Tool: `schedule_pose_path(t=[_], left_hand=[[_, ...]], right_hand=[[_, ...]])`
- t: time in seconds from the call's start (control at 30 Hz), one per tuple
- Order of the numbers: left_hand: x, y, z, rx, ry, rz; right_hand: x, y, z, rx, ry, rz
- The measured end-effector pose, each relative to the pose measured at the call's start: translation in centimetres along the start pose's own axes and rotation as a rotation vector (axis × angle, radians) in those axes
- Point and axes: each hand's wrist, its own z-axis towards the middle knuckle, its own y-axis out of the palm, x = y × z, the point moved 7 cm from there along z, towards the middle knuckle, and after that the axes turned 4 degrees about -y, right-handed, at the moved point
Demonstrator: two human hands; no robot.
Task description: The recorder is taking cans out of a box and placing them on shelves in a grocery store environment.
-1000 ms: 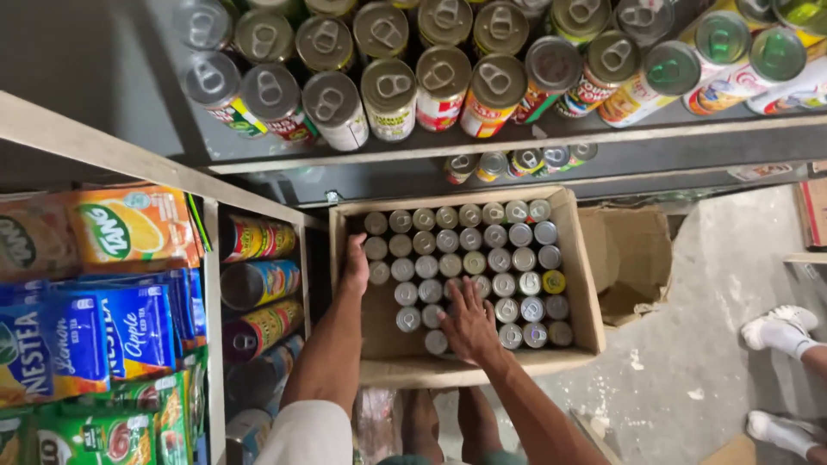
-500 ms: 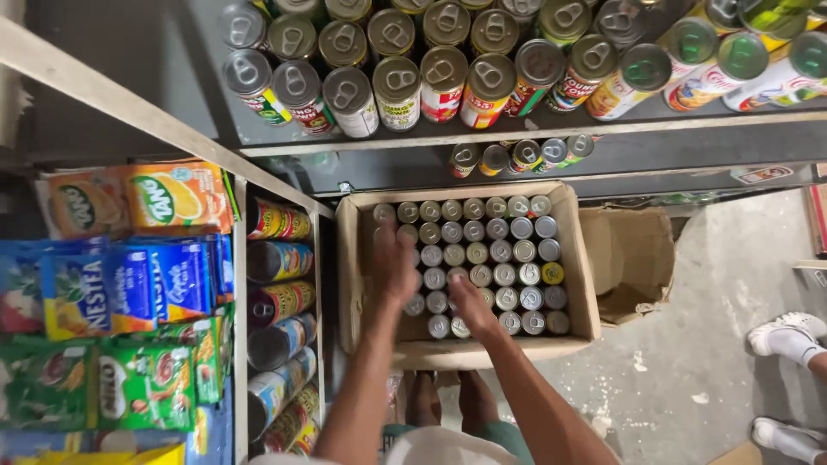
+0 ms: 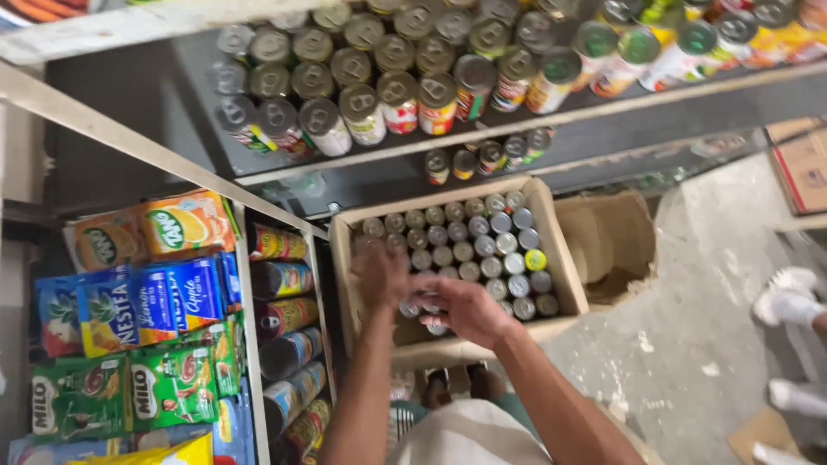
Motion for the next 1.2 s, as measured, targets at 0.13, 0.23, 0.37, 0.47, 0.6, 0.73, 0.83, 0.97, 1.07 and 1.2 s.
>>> schedule_pose_path(t=[0.13, 0.23, 0.37, 0.47, 0.6, 0.73, 0.83, 0.97, 1.07, 1.2], left_hand=[[-1.2, -3.7, -1.1, 0.304, 0.196, 0.070], [-1.3, -1.6, -3.3, 0.098, 0.131, -0.273], [-2.6, 7.0, -8.0, -0.181, 0.233, -0.397], [0.0, 9.8, -11.3, -0.264, 0.261, -0.430], [2.8, 14.0, -13.0, -0.283, 0.202, -0.306], [5.8, 17.0, -13.2, -0.418, 0.002, -0.146], [9.4, 16.7, -14.4, -0.065, 0.291, -0.417], [9.8, 21.4, -15.0, -0.230, 0.067, -0.393], [9.7, 23.2, -15.4, -0.251, -0.044, -0.412], [10.4, 23.0, -15.2, -0.209, -0.085, -0.443]], right_hand=[[-0.5, 0.7, -2.6, -0.173, -0.083, 0.185], [0.8, -2.9, -3.3, 0.181, -0.025, 0.000], [3.1, -7.7, -3.8, 0.297, 0.063, -0.237], [3.6, -11.9, -4.3, 0.326, 0.097, -0.368], [2.8, -20.0, -4.9, 0.389, 0.110, -0.555], [-0.2, -27.9, -5.7, 0.352, 0.115, -0.645], [-4.6, -31.4, -7.0, 0.362, -0.148, -1.081], [-12.0, -28.8, -8.7, 0.473, -0.436, -1.606], [-14.0, -27.4, -8.7, 0.468, -0.275, -1.595], [-14.0, -27.3, -7.0, 0.322, -0.440, -1.788]])
